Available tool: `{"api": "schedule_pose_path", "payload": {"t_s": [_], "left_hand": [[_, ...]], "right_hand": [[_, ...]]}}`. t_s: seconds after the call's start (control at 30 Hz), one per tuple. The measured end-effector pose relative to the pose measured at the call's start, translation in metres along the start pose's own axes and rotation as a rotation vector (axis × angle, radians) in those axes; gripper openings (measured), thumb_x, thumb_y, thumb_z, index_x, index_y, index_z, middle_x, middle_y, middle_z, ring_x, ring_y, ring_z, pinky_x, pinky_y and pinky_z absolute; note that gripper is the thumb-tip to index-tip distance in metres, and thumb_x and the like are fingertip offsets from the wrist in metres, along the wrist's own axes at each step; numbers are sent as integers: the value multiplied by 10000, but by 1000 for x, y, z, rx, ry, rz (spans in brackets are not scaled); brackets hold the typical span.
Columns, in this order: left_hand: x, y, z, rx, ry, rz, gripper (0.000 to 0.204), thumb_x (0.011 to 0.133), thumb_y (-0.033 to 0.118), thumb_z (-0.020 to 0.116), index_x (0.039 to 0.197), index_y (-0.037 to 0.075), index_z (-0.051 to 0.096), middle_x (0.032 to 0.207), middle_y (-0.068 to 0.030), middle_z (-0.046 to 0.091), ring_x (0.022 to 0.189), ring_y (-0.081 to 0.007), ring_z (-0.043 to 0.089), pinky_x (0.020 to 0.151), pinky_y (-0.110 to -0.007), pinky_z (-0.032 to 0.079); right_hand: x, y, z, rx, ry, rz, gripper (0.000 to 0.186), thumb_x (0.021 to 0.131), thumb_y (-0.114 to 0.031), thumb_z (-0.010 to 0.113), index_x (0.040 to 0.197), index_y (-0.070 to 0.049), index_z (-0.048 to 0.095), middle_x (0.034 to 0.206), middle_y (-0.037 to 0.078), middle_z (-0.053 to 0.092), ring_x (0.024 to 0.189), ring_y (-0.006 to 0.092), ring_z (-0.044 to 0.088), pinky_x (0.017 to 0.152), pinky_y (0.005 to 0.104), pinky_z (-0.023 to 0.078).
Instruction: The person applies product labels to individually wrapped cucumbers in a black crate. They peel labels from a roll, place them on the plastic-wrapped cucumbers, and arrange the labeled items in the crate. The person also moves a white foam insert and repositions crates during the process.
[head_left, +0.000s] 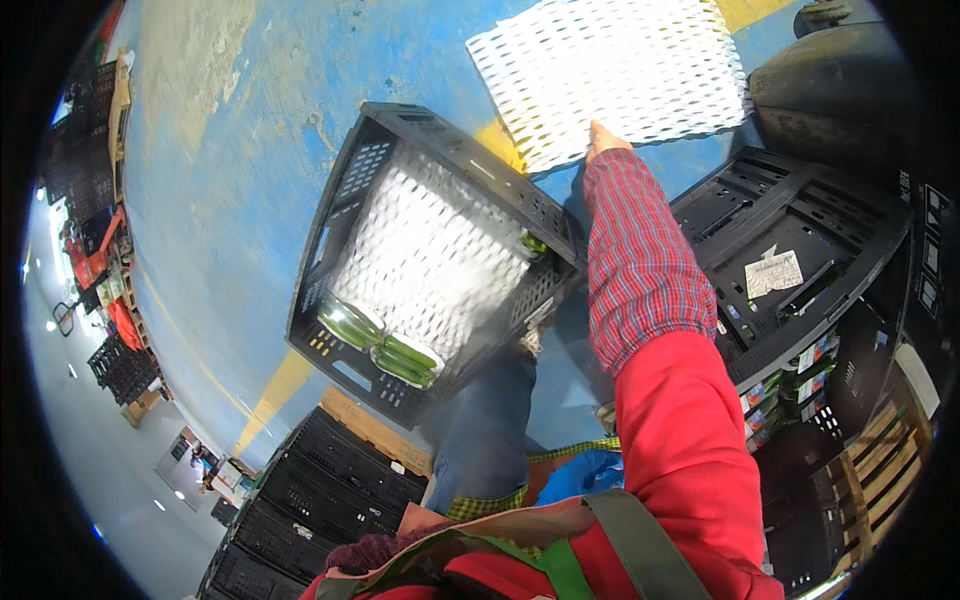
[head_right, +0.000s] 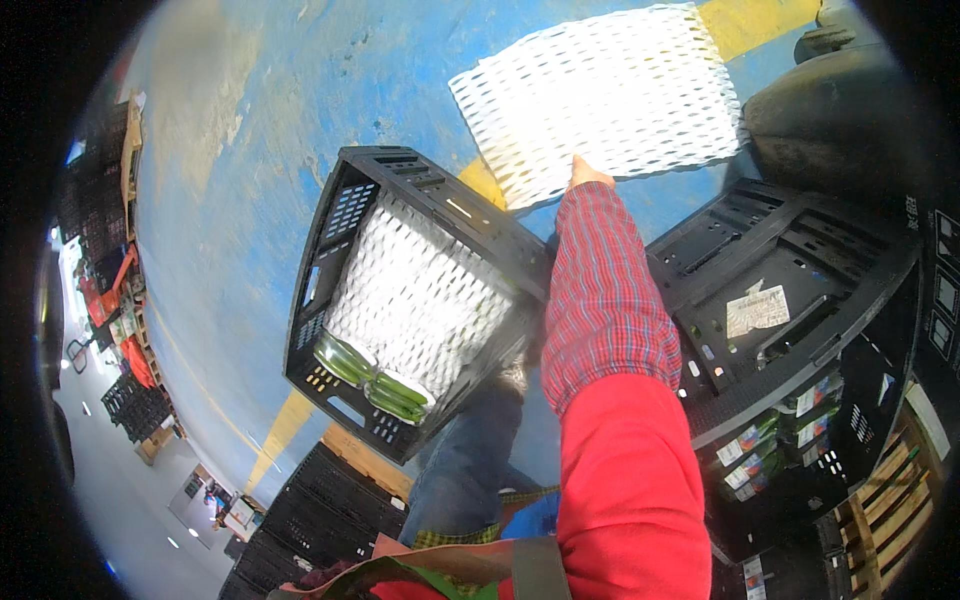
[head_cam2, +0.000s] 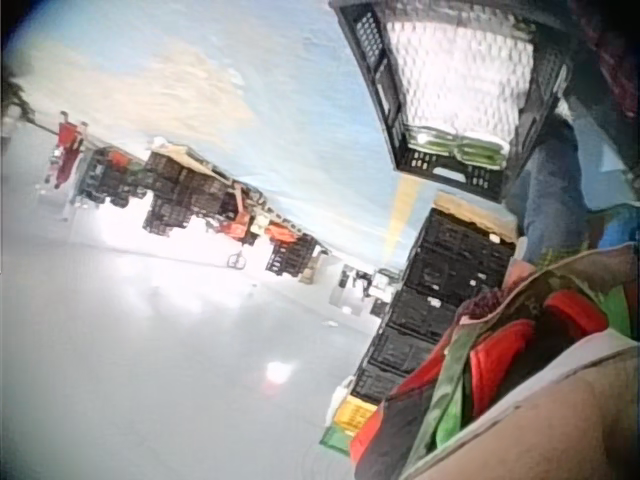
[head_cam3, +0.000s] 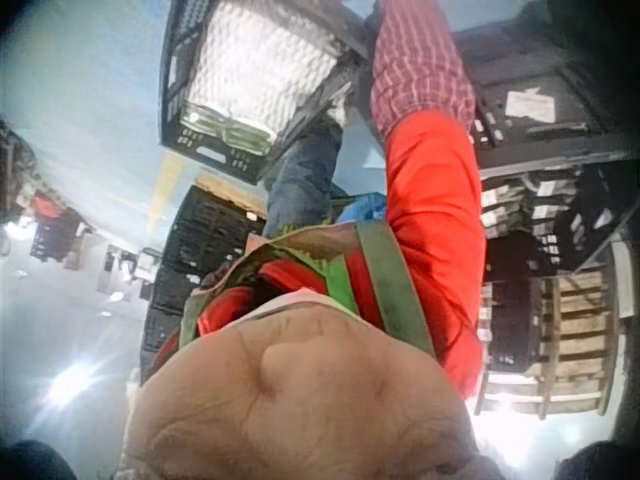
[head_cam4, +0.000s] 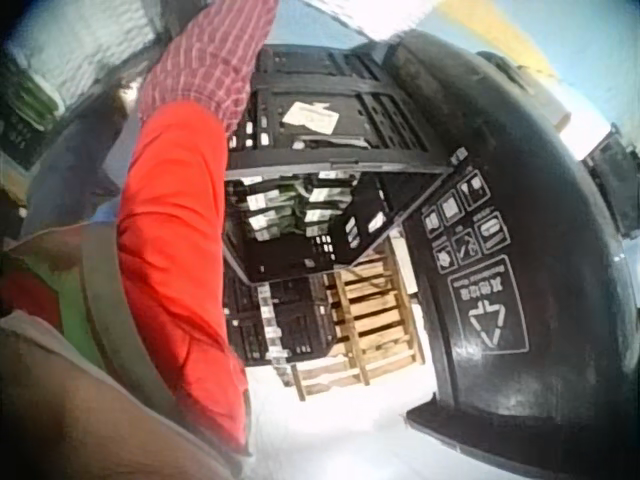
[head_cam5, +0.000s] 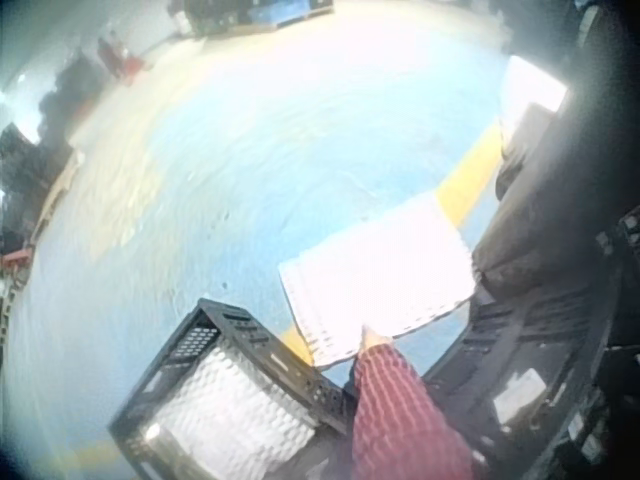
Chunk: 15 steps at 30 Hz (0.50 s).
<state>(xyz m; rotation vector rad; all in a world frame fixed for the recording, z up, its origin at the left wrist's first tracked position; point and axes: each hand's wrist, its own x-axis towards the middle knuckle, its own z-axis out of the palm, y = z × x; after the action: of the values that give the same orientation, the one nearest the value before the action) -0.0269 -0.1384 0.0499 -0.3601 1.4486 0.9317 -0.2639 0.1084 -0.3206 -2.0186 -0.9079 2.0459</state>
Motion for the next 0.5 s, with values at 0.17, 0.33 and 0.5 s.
{"api": "schedule_pose_path", "payload": {"t_s": [0.17, 0.33, 0.5], "left_hand": [[3, -3, -8, 11, -4, -9, 465, 994, 422, 505, 1192, 22, 639, 1125, -152, 677, 1006, -263, 654, 895, -360, 512], [7, -9, -7, 33, -1, 39, 518, 999, 457, 473, 1195, 3, 627, 1140, -167, 671, 1023, -281, 652, 911, -376, 512], [22, -7, 3, 24, -23, 83, 572, 1003, 492, 441, 1198, -17, 614, 1155, -183, 664, 1041, -300, 650, 927, -392, 512]], "right_hand": [[-8, -4, 10, -116, -23, -240, 396, 916, -128, 618, 1266, 51, 571, 1164, 263, 650, 1012, 356, 670, 929, 346, 526], [-103, -59, 56, 186, -71, -228, 418, 880, -38, 625, 1265, 70, 502, 1195, 238, 607, 1038, 327, 643, 889, 431, 534], [-266, -146, 19, 325, -331, -388, 504, 723, 6, 734, 1149, 45, 467, 1112, 164, 554, 1058, 297, 562, 974, 401, 425]]}}
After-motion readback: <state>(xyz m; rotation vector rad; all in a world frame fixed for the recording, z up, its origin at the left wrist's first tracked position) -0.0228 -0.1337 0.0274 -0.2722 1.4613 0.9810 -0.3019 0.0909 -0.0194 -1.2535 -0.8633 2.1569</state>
